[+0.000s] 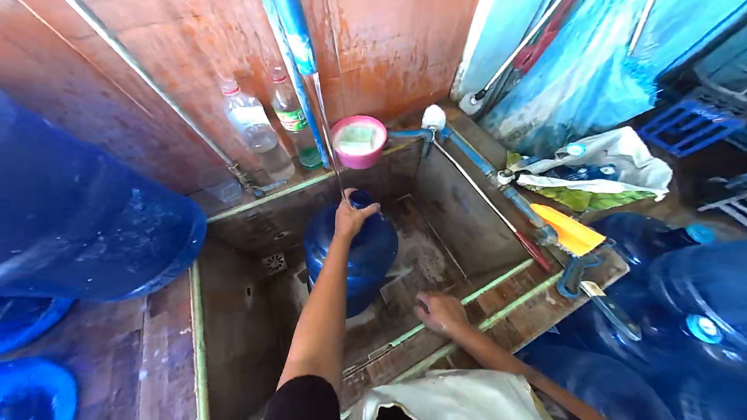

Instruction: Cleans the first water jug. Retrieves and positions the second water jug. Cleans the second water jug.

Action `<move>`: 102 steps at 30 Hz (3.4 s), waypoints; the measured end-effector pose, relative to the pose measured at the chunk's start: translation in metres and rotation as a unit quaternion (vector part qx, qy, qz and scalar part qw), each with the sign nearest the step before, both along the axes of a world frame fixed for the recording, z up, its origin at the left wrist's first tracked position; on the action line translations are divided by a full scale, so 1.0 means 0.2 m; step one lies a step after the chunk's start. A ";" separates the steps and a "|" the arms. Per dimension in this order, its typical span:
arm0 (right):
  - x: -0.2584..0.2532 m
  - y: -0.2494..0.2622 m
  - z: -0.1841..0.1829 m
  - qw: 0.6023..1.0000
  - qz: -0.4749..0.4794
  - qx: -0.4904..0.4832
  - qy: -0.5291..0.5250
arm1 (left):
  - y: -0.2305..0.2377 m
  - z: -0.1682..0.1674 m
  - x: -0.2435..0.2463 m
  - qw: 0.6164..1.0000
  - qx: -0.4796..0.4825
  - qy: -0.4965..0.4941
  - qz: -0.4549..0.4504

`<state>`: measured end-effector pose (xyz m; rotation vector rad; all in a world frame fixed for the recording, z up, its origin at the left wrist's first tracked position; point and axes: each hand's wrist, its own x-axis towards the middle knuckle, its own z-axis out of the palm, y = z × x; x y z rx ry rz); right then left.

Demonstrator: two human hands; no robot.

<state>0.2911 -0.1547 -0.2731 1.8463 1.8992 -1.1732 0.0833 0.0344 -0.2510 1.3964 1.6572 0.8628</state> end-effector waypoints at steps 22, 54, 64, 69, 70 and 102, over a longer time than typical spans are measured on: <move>-0.44 2.29 0.20 0.937 0.257 0.235 -0.008 | -0.63 -0.18 -0.41 0.925 0.132 -0.156 0.321; -0.47 2.23 0.38 0.946 0.215 0.238 -0.042 | -0.64 -0.22 -0.45 0.934 0.177 -0.148 0.272; -0.40 1.43 0.66 0.922 0.069 0.217 0.312 | -0.61 -0.16 -0.40 0.906 0.194 -0.229 0.299; -0.55 0.77 0.49 0.861 0.178 0.214 0.425 | -0.66 -0.11 -0.34 0.929 0.093 -0.242 0.265; -0.61 0.67 0.41 0.840 0.206 0.271 0.422 | -0.67 -0.08 -0.31 0.921 0.074 -0.244 0.295; -0.68 0.48 -0.20 0.860 0.209 0.332 0.325 | -0.81 -0.06 -0.42 0.940 0.271 0.199 0.062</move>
